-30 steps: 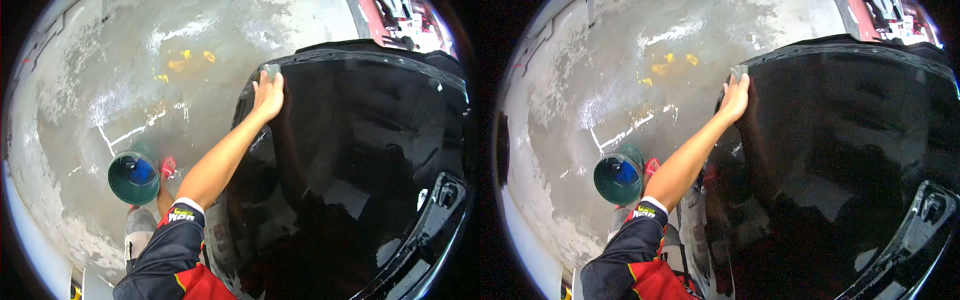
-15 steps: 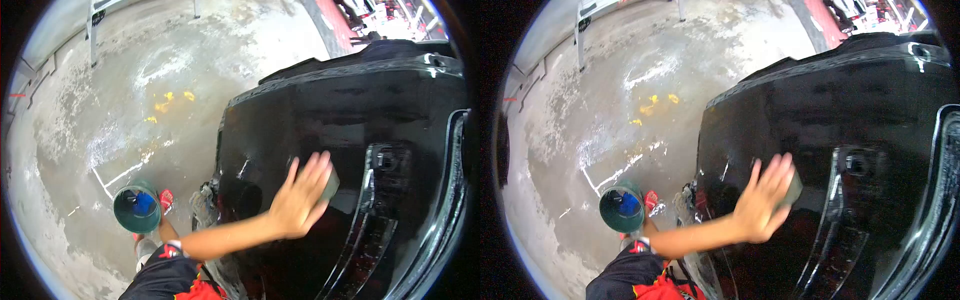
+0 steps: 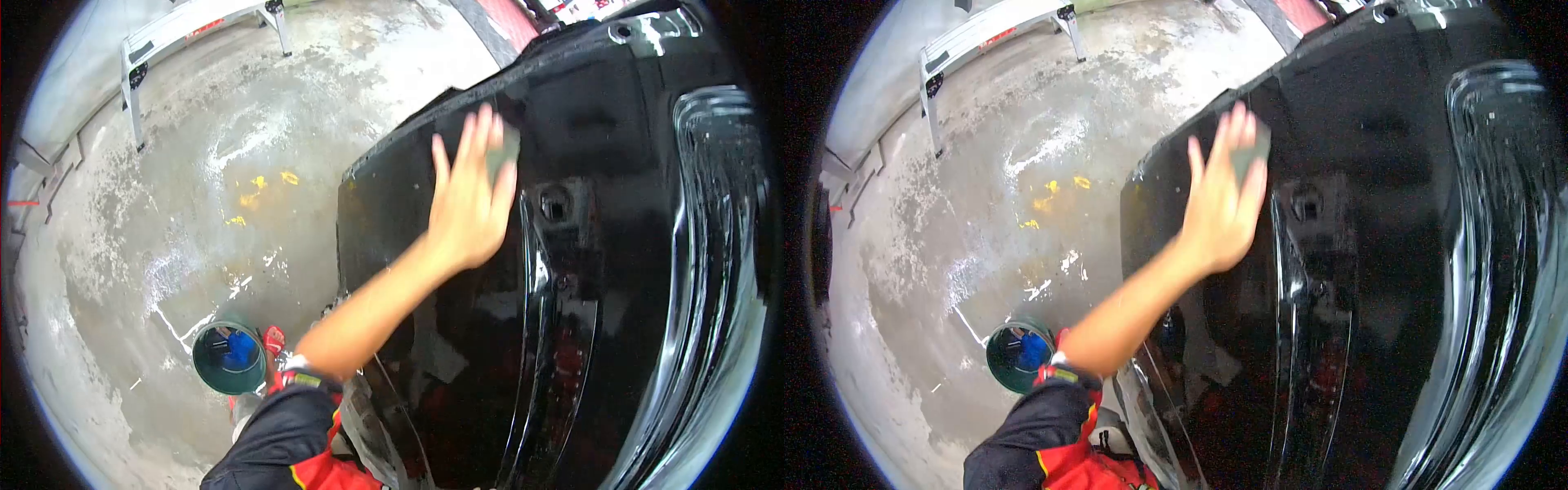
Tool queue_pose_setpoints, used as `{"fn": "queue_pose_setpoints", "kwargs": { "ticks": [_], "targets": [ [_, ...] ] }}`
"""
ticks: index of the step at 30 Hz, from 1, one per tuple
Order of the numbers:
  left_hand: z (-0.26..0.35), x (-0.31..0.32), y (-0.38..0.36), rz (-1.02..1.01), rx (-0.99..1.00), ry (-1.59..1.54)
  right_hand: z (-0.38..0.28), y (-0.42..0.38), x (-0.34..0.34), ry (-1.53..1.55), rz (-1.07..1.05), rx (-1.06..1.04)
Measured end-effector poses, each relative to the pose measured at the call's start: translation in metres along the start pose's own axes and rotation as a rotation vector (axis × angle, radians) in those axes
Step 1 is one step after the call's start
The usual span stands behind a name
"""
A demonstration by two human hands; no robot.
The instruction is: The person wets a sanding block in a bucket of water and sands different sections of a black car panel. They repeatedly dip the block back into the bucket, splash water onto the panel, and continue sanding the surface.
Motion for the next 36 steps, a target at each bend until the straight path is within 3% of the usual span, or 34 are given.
{"fn": "queue_pose_setpoints", "kwargs": {
  "ticks": [3,6,8,9,10,11,13,15,18,19,20,22,25,27,30,31,32,34,36],
  "targets": [
    [0.006,0.007,0.010,-0.005,-0.061,0.082,0.001,-0.002,-0.006,0.014,-0.042,0.000],
    [0.067,-0.022,-0.136,-0.233,-0.026,-0.019,0.007,-0.009,-0.001,0.050,-0.054,-0.022],
    [0.096,-0.016,-0.246,-0.273,-0.003,-0.024,0.015,-0.029,0.030,0.057,0.036,-0.099],
    [0.093,-0.024,-0.225,-0.380,-0.052,-0.012,0.014,-0.034,0.033,0.062,0.020,-0.072],
    [0.083,-0.021,-0.185,-0.350,-0.096,0.120,0.016,-0.037,0.030,0.063,-0.006,-0.046],
    [0.072,-0.015,-0.141,-0.155,-0.140,0.010,0.016,-0.035,0.025,0.089,-0.062,-0.037],
    [0.043,0.005,-0.079,-0.040,-0.184,0.078,0.021,-0.064,0.019,0.222,-0.044,-0.022],
    [0.060,0.004,-0.089,-0.050,-0.197,0.054,0.021,-0.103,0.009,0.353,0.044,0.072],
    [0.138,-0.024,-0.215,-0.273,-0.139,0.095,0.034,-0.179,0.000,0.238,0.013,0.086],
    [0.163,-0.027,-0.277,-0.354,-0.181,-0.090,0.038,-0.201,-0.004,0.216,0.018,0.140],
    [0.184,-0.029,-0.344,-0.385,-0.038,0.015,0.039,-0.219,-0.008,0.206,0.002,0.197],
    [0.203,-0.030,-0.435,-0.340,0.013,-0.021,0.043,-0.244,-0.014,0.142,-0.050,0.198],
    [0.170,-0.033,-0.327,-0.276,-0.267,0.055,0.054,-0.275,0.007,0.063,-0.054,0.168],
    [0.115,-0.015,-0.248,-0.099,-0.392,0.078,0.059,-0.277,0.025,-0.006,0.070,0.080],
    [0.062,0.001,-0.185,-0.067,-0.561,0.096,0.062,-0.259,0.037,-0.060,0.213,-0.018],
    [0.072,-0.003,-0.197,-0.061,-0.520,0.084,0.061,-0.260,0.044,0.029,0.259,-0.014],
    [0.096,-0.007,-0.229,-0.033,-0.400,0.044,0.062,-0.273,0.056,0.054,0.078,-0.040],
    [0.159,-0.036,-0.320,-0.158,-0.214,-0.070,0.053,-0.236,0.047,0.068,0.156,-0.179],
    [0.198,-0.056,-0.449,-0.464,-0.027,-0.110,0.053,-0.256,0.048,0.189,0.162,-0.113]
  ]
}}
Point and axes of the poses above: each hand's wrist, its own y-axis towards the middle knuckle, its own x-axis out of the palm, z = x × y, the point moved 1 cm from there along y, towards the middle knuckle, and after that the axes turned 10 degrees about y, right-handed, at the moved point
